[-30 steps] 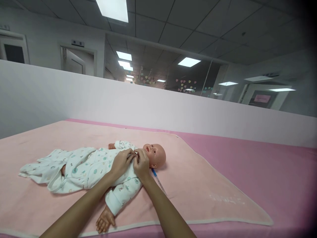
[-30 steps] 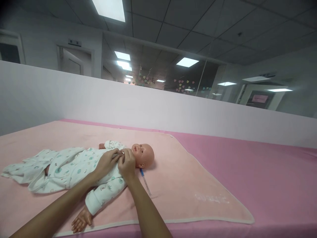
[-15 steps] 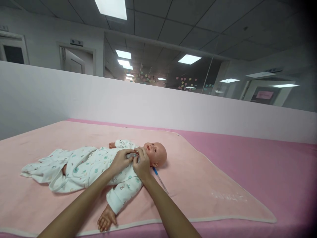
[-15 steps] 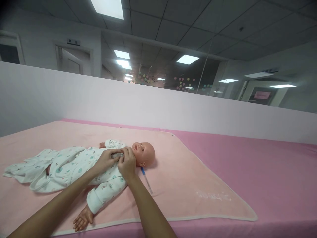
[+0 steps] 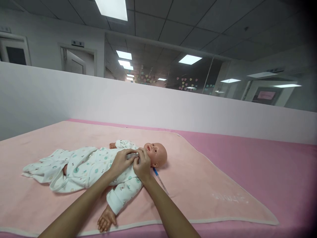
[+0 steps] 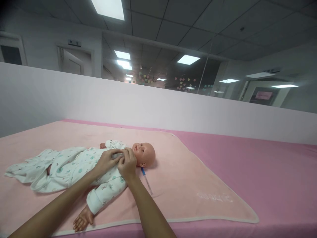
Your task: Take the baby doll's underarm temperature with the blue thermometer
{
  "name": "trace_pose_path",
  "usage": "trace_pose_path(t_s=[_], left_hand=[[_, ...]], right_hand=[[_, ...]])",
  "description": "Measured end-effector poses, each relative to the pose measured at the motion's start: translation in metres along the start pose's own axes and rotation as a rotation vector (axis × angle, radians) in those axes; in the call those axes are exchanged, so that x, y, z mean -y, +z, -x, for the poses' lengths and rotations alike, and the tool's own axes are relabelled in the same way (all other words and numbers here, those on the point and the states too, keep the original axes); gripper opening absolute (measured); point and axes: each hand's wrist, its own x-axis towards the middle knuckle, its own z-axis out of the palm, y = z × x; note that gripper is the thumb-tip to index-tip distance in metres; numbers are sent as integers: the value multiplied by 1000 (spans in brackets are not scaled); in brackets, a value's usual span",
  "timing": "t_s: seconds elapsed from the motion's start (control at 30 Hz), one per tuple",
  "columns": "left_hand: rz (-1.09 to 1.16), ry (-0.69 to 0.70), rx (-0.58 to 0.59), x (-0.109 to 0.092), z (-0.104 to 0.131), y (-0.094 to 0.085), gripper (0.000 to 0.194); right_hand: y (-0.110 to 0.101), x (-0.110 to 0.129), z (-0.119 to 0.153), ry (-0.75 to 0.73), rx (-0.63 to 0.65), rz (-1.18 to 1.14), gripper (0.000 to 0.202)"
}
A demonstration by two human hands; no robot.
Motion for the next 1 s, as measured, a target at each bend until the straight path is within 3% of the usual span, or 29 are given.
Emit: trace_pose_path(t_s=[0.07, 0.17, 0.23, 0.3, 0.37, 0.43, 0.53, 0.7, 1.0], left_hand=[[133, -48, 26, 7, -6, -9, 26], [311, -204, -101, 22, -14, -31, 37], [345, -238, -140, 29, -15, -45, 38], [306, -270, -38, 32, -12, -55, 39], [210, -263, 155, 29, -8, -61, 34], [115, -239, 313, 25, -3, -63, 28], [86, -211, 379, 22, 0, -65, 23], [94, -143, 359, 19, 4, -62, 20], [-223, 110, 224, 22, 10, -50, 14]], right_hand=[[-1, 1, -1, -16, -36, 5, 36], [-3, 3, -2, -56, -71, 15, 36], [-4, 3, -3, -77, -83, 21, 35], [-5, 3, -3, -90, -95, 26, 32], [-5, 3, -3, -95, -104, 30, 31], [-4, 2, -3, -94, -102, 32, 30], [-3, 1, -2, -89, -84, 27, 29], [-3, 1, -2, -69, -52, 28, 27], [-2, 1, -1, -50, -18, 23, 24]])
